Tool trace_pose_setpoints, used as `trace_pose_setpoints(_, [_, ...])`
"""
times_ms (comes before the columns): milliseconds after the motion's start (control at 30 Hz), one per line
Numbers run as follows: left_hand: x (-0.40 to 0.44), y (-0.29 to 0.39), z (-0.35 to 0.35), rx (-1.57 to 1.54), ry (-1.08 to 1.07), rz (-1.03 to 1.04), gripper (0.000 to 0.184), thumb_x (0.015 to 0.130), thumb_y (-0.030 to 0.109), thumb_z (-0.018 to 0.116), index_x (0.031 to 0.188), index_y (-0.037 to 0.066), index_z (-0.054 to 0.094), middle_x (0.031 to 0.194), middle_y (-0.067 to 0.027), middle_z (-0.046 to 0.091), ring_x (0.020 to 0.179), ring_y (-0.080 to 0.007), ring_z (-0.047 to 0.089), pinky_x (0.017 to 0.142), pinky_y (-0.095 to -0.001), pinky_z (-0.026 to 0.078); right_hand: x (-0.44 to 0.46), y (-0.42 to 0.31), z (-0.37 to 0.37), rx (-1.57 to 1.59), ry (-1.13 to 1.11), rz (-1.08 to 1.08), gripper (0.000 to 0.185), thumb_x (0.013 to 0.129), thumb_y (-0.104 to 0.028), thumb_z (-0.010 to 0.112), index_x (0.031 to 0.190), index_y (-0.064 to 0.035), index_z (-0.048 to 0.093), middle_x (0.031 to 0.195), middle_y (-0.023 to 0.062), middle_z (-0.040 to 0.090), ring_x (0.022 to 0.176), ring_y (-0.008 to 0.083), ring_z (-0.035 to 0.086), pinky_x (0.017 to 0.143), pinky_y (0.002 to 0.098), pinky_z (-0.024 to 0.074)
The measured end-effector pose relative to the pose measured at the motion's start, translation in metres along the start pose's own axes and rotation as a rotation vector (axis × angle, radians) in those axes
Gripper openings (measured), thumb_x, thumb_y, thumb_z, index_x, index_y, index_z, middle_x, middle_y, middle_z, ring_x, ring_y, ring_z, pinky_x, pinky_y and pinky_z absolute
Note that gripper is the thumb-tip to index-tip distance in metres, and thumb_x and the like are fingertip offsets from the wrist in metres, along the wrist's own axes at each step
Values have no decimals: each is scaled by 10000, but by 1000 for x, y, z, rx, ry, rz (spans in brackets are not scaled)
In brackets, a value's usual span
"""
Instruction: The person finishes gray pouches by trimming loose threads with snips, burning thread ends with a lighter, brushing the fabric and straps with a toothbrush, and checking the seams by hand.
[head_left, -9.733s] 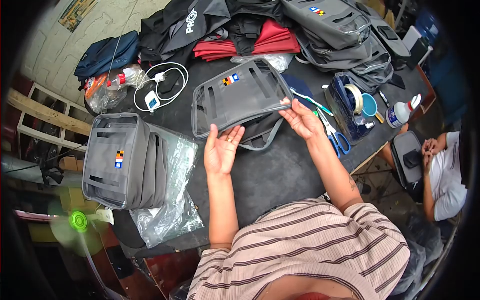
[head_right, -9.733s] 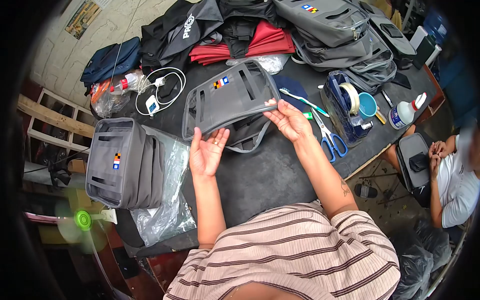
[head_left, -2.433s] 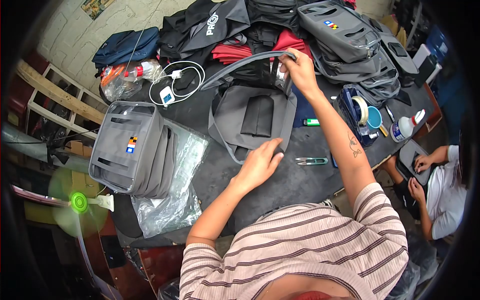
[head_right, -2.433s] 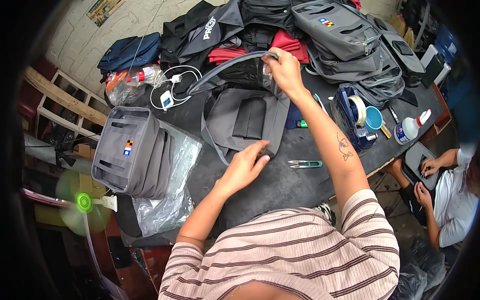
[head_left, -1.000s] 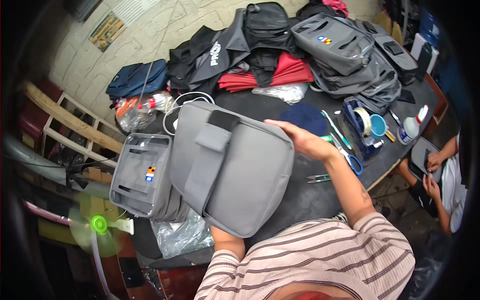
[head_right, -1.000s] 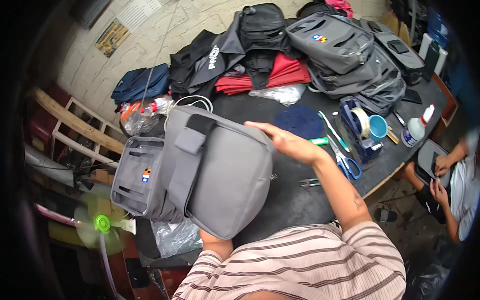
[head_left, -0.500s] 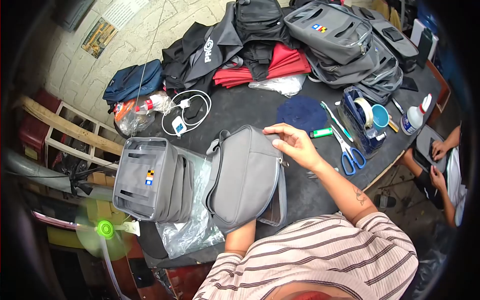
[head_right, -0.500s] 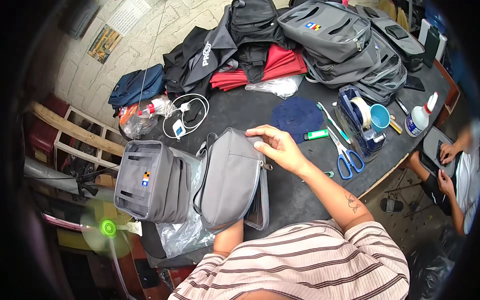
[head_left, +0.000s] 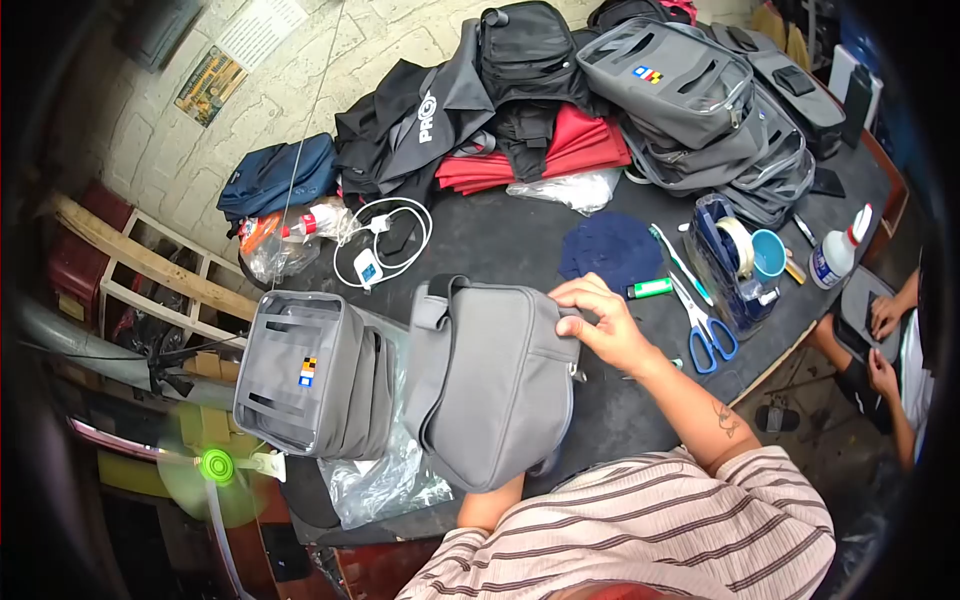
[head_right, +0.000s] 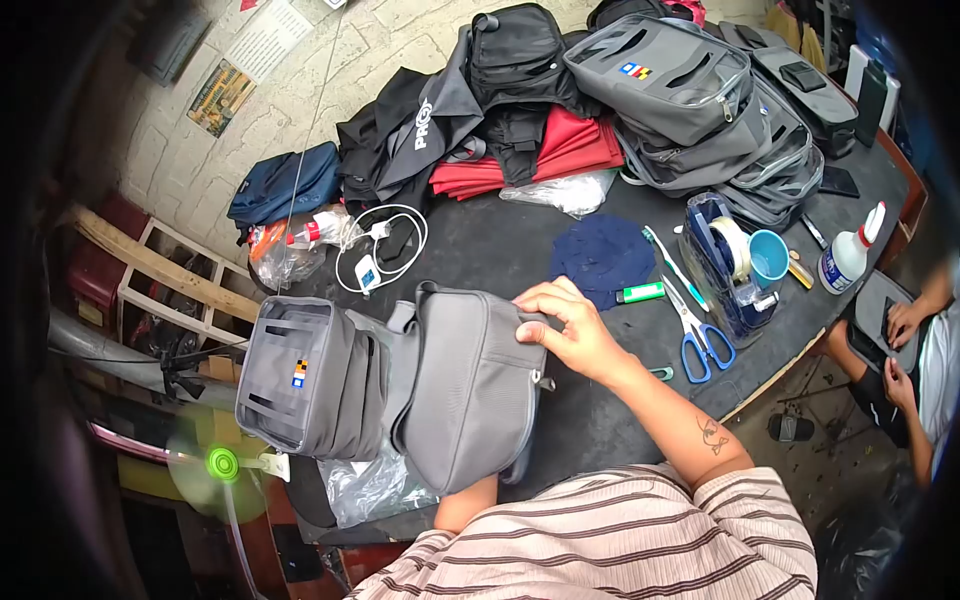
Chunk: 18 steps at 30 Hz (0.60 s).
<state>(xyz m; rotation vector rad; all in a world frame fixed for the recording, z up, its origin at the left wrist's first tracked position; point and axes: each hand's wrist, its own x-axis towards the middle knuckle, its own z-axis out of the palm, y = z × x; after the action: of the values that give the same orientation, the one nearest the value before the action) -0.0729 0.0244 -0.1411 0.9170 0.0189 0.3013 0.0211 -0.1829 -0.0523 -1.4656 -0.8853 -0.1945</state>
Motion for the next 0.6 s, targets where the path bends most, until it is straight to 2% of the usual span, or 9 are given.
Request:
trace_pose_setpoints(133, [-7, -15, -5, -51, 16, 12, 628, 990, 468, 262, 1390, -8, 353, 1413, -144, 408, 1276, -274, 413, 1080, -404, 318, -4, 1, 4, -76, 175, -122, 292, 797, -246, 694, 761, 0, 541, 760, 75, 541, 758, 232, 451, 702, 329, 381])
trace_pose_setpoints(200, [-23, -24, -10, -69, 27, 25, 623, 991, 463, 261, 1390, -7, 353, 1413, -144, 408, 1277, -275, 413, 1081, -406, 317, -2, 8, 5, -84, 175, -43, 299, 818, -259, 671, 759, 0, 533, 755, 80, 534, 777, 247, 463, 716, 335, 385])
trace_pose_setpoints(333, [-15, -26, -19, -115, 44, 39, 614, 994, 454, 259, 1390, -6, 354, 1413, -144, 408, 1277, -278, 413, 1082, -409, 316, -2, -11, -9, -116, 195, 11, 429, 916, -310, 566, 1207, -5, 486, 1158, 131, 482, 996, 225, 482, 877, 330, 405])
trace_pose_setpoints(367, [-3, -19, -23, -128, 49, 49, 612, 994, 451, 259, 1390, -5, 354, 1413, -144, 408, 1277, -279, 413, 1083, -410, 315, -9, -25, -14, -137, 185, 83, 375, 940, -319, 521, 1125, 7, 535, 1153, 117, 512, 973, 195, 504, 847, 313, 422])
trace_pose_setpoints(400, [3, -17, -25, -141, 56, 63, 609, 995, 449, 259, 1390, -5, 354, 1414, -144, 408, 1278, -280, 413, 1083, -411, 315, -21, -26, -14, 121, 131, 197, 397, 968, -356, 469, 1000, 24, 580, 1008, 119, 590, 813, 165, 574, 726, 273, 469])
trace_pose_setpoints(433, [8, -14, -26, -153, 64, 77, 607, 996, 447, 258, 1390, -5, 354, 1414, -144, 409, 1278, -280, 413, 1084, -412, 315, -27, -38, -19, 531, -88, 395, 500, 983, -428, 410, 881, 26, 593, 810, 114, 625, 628, 153, 602, 584, 245, 488])
trace_pose_setpoints(467, [21, -19, -24, -165, 72, 90, 605, 996, 444, 258, 1390, -5, 354, 1414, -144, 409, 1278, -281, 413, 1084, -413, 314, -28, -43, -22, 733, -423, 624, 712, 949, -594, 293, 871, 45, 596, 859, 162, 657, 636, 202, 658, 555, 270, 537])
trace_pose_setpoints(500, [22, -29, -20, -176, 81, 97, 602, 997, 442, 258, 1389, -4, 354, 1414, -144, 409, 1278, -282, 413, 1085, -414, 314, -25, -52, -18, 781, -653, 815, 751, 935, -628, 255, 981, 50, 576, 965, 202, 655, 787, 239, 684, 642, 313, 561])
trace_pose_setpoints(600, [64, -50, -1, -222, 112, 97, 595, 999, 435, 256, 1389, -3, 355, 1414, -145, 409, 1279, -284, 413, 1086, -416, 312, -37, -15, 9, 1121, -409, 805, 674, 962, -572, 252, 1242, 5, 457, 1054, 224, 632, 950, 330, 647, 819, 440, 528])
